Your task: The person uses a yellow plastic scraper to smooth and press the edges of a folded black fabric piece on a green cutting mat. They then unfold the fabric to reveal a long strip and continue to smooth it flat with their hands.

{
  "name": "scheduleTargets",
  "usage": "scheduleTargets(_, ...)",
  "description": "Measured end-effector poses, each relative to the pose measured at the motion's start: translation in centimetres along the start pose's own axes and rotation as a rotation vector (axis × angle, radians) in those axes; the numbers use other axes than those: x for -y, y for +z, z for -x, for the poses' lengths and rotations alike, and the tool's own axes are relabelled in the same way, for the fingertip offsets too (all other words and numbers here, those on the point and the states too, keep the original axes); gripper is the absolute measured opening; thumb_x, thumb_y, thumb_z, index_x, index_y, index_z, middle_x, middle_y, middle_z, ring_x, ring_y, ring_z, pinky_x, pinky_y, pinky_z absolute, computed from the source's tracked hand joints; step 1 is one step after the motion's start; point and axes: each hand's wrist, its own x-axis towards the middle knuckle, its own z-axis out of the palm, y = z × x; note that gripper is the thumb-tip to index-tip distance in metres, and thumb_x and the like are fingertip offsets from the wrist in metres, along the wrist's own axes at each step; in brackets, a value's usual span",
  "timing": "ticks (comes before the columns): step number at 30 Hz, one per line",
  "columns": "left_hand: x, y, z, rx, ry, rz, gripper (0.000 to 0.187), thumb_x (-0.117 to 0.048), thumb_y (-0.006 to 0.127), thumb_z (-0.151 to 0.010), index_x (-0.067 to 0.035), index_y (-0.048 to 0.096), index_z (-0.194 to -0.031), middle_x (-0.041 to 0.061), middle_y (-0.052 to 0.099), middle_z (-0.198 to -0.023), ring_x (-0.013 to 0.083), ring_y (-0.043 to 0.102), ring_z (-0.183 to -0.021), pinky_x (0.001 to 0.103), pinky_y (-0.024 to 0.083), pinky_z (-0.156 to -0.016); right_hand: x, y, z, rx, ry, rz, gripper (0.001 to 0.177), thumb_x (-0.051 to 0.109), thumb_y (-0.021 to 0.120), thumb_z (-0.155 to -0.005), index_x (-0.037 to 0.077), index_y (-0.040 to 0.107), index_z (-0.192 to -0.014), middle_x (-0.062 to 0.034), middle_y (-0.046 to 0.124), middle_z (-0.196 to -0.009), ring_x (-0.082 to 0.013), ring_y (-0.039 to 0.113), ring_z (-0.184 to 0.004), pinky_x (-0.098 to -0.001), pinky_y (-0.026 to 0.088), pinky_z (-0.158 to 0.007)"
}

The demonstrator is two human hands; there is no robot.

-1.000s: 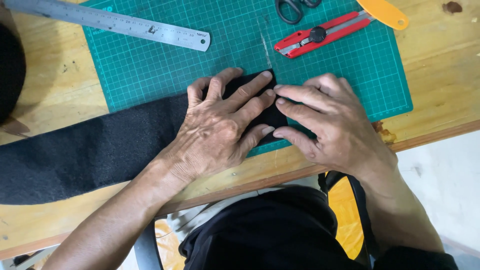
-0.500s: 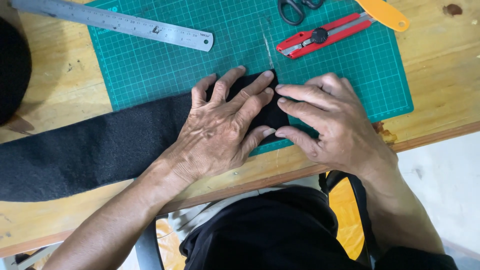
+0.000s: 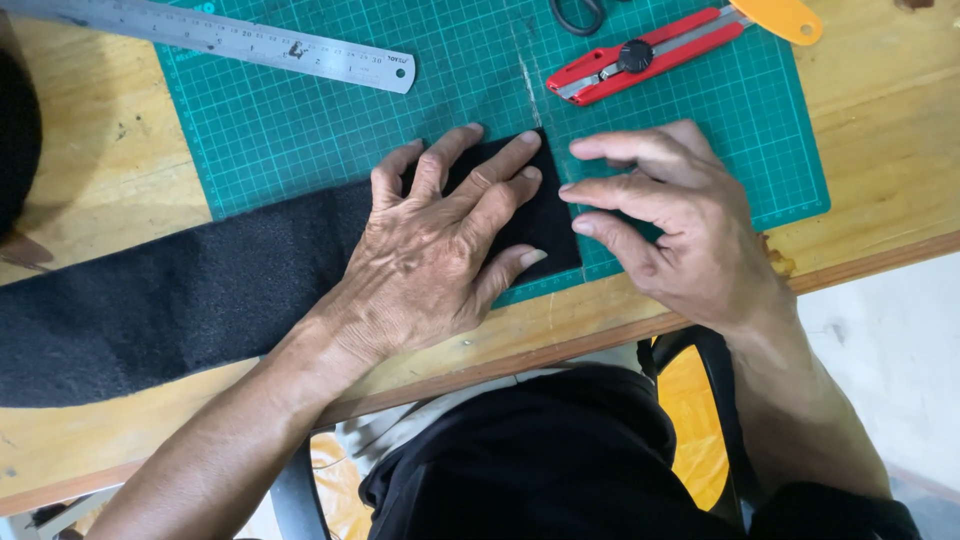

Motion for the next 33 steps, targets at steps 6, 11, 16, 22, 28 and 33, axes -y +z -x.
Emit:
scheduleTargets(6,0.0,0.0,0.0,0.005,-0.001,-0.008,0.054,-0.044,0.065,-0.106,-0.009,0.055,-0.146,0.007,0.043,-0.162,0.0443,0.046,-0.144,0.061,0.035,-0.109,0.3,0.1,-0.1,0.026,-0.036,0.032,0.024,0.02,0.081,-0.098,0.007,0.079,-0.118,-0.0173,0.064,-0.135,-0.034,0.053,-0.112,-0.0403,0.052,-0.087)
scheduleTargets(11,-0.1,0.0,0.0,-0.022,0.008,0.001,0.053,-0.044,0.065,-0.107,-0.008,0.056,-0.144,0.008,0.045,-0.161,0.0436,0.047,-0.142,0.059,0.034,-0.109,0.7,0.1,-0.2,0.044,-0.024,0.032,0.024,0.018,0.08,-0.099,0.008,0.079,-0.12,-0.0166,0.062,-0.137,-0.0352,0.05,-0.114,-0.0416,0.053,-0.084)
scheduleTargets(16,-0.2,0.0,0.0,0.02,-0.029,0.012,0.058,-0.048,0.059,-0.108,-0.01,0.049,-0.15,0.006,0.04,-0.164,0.0438,0.045,-0.146,0.062,0.034,-0.111,1.7,1.4,-0.4,-0.005,-0.148,0.261,0.029,0.026,0.074,-0.103,0.001,0.076,-0.119,-0.0134,0.064,-0.14,-0.0333,0.055,-0.114,-0.0463,0.044,-0.09)
scheduleTargets(22,0.2,-0.1,0.3,-0.083,-0.063,0.15,0.039,-0.009,0.066,-0.098,-0.003,0.053,-0.134,0.019,0.042,-0.159,0.0398,0.049,-0.145,0.053,0.035,-0.114,2.5,1.6,-0.6,0.021,-0.143,0.272,0.019,0.019,0.078,-0.101,0.005,0.08,-0.114,-0.0112,0.074,-0.135,-0.033,0.066,-0.118,-0.0457,0.041,-0.097)
scheduleTargets(28,1.5,-1.4,2.6,0.021,-0.2,-0.051,0.074,-0.063,0.065,-0.098,-0.01,0.048,-0.147,0.018,0.042,-0.152,0.0404,0.043,-0.135,0.06,0.042,-0.099,2.7,1.6,-0.4,0.028,-0.163,0.302,0.015,0.015,0.076,-0.104,0.003,0.082,-0.112,-0.0131,0.076,-0.134,-0.032,0.069,-0.117,-0.0437,0.043,-0.095)
scheduleTargets(33,4.5,-5.1,8.1,0.097,-0.288,-0.115,0.071,-0.067,0.057,-0.099,-0.018,0.048,-0.149,0.018,0.042,-0.145,0.0423,0.044,-0.122,0.061,0.043,-0.087,2.5,1.6,-0.4,0.041,-0.179,0.307,0.012,0.01,0.078,-0.104,0.002,0.083,-0.111,-0.0145,0.078,-0.132,-0.0316,0.071,-0.117,-0.0429,0.047,-0.094)
